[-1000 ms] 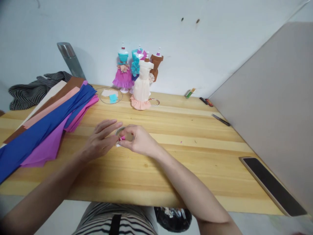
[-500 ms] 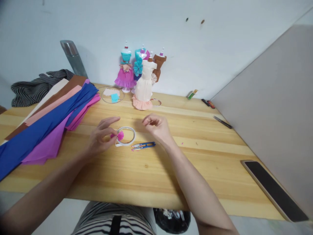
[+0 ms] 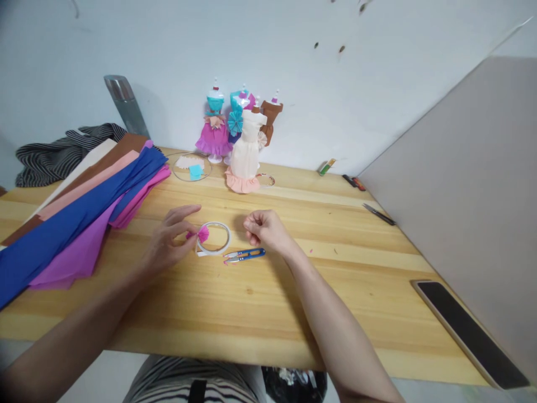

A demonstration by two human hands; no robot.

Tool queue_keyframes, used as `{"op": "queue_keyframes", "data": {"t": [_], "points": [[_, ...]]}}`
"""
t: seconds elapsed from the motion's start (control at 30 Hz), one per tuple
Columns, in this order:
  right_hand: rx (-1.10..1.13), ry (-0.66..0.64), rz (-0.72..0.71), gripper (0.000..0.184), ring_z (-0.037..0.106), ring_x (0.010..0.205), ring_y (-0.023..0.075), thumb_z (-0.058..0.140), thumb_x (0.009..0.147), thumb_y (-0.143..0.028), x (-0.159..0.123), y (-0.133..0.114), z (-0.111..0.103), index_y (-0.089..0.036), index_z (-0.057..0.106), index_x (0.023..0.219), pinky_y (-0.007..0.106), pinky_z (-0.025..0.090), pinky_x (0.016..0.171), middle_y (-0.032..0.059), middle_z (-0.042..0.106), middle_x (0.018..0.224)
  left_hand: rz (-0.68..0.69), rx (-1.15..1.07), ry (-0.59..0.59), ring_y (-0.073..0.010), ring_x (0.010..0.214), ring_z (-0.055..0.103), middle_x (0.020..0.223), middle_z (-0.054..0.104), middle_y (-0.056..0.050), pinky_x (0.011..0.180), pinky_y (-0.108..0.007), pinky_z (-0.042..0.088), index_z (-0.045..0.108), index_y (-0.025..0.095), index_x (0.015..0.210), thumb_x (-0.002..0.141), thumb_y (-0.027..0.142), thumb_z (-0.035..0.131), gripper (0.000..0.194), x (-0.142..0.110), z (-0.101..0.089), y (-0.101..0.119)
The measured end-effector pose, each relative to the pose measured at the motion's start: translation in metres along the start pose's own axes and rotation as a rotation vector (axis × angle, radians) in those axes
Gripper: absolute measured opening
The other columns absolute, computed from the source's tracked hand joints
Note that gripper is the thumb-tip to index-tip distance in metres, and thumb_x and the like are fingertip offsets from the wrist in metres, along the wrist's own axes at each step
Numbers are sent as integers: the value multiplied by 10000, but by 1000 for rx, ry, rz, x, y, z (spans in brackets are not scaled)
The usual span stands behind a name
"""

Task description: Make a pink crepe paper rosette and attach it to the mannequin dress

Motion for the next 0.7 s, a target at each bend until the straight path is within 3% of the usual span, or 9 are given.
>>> {"op": "queue_keyframes", "data": {"t": [0.1,0.2,0.3,0.37,0.47,0.6,0.63,0.7], "points": [[-60,3,-44,325,421,339,72,669,658,-447,1,2,3,-187,498,566,191,309,350,-43,502,428,5,-2,0,-261,1146,595,1218,652,-130,936,-462,520,604,191,734,771,65,622,132,0,0,2],[-146,89,-144,398,334,355,70,575,725,-519,4,3,5,-200,462,515,207,242,364,-59,398,401,8,3,-2,-263,1156,589,1221,648,-144,937,-459,521,605,186,743,777,58,613,132,0,0,3],[-189,157,-185,502,293,387,74,550,754,-574,4,1,8,-219,367,450,224,242,408,-64,311,395,14,3,-14,-260,1168,581,1233,645,-141,943,-457,521,614,188,759,785,61,608,130,0,0,5],[-267,147,-261,517,402,443,107,599,742,-577,1,-7,13,-212,389,442,244,336,475,-39,381,422,9,8,-36,-260,1179,572,1252,638,-131,950,-454,520,624,192,756,792,65,603,133,0,1,5],[-383,79,-510,325,612,747,211,688,712,-509,-8,-30,25,-194,637,653,339,470,726,53,654,713,11,26,-67,-263,1192,562,1277,626,-125,965,-449,513,644,193,754,793,66,599,140,0,3,7],[-423,125,-601,447,574,592,167,526,872,-465,-13,-46,35,-187,556,523,314,469,652,38,596,574,44,38,-60,-258,1179,568,1260,636,-122,965,-444,516,645,196,749,801,85,602,130,0,3,9],[-445,92,-628,439,590,619,172,530,874,-464,-14,-49,40,-186,565,536,316,476,663,44,611,603,51,42,-55,-257,1179,567,1255,637,-126,967,-445,515,642,195,750,804,87,600,128,0,3,10],[-476,1,-713,292,646,836,221,602,836,-444,-17,-54,54,-176,662,740,353,494,780,87,691,853,64,49,-43,-253,1181,566,1248,636,-131,977,-448,510,638,195,765,805,83,595,126,0,3,10]]}}
Point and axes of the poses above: each hand's wrist, its own x-axis towards the middle knuckle, its own z-axis out of the palm, y = z × x, the point moved 5 cm from there along x, towards the middle knuckle
